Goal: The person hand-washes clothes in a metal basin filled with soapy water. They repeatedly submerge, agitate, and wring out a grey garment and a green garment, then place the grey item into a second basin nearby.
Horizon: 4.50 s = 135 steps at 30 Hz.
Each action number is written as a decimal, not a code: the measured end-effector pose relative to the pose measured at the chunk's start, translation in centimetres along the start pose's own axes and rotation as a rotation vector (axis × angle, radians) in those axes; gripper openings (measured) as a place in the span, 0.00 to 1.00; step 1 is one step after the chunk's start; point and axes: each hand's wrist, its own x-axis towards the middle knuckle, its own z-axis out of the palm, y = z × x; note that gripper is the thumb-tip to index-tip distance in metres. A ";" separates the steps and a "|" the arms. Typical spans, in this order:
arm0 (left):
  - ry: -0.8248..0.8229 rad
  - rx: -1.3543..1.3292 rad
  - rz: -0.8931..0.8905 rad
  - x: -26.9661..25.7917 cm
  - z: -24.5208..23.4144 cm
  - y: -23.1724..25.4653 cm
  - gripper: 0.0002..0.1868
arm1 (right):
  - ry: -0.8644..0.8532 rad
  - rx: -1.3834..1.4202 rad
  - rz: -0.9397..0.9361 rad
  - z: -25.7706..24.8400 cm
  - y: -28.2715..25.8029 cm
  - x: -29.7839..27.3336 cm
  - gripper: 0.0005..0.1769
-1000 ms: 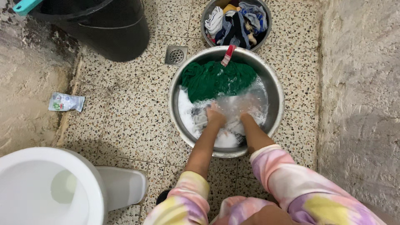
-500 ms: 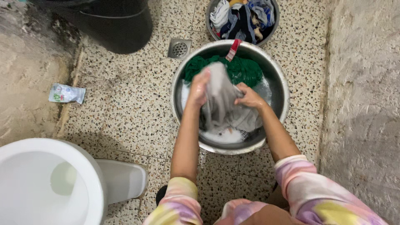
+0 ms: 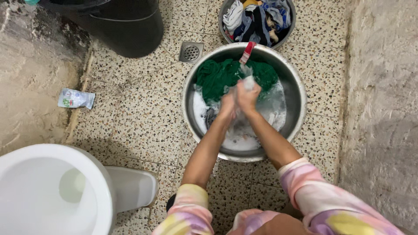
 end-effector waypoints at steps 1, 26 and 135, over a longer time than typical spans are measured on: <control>-0.032 0.000 0.022 0.0 -0.9 0.2 0.18 | 0.002 -0.065 -0.046 0.0 0.0 -0.5 0.13; 0.119 0.674 0.080 0.1 -9.1 9.5 0.29 | 0.560 0.512 0.601 -10.8 9.2 4.6 0.09; -0.222 -0.331 -0.484 -7.2 -0.1 10.5 0.31 | -0.331 0.930 0.245 -1.3 -9.2 -0.2 0.28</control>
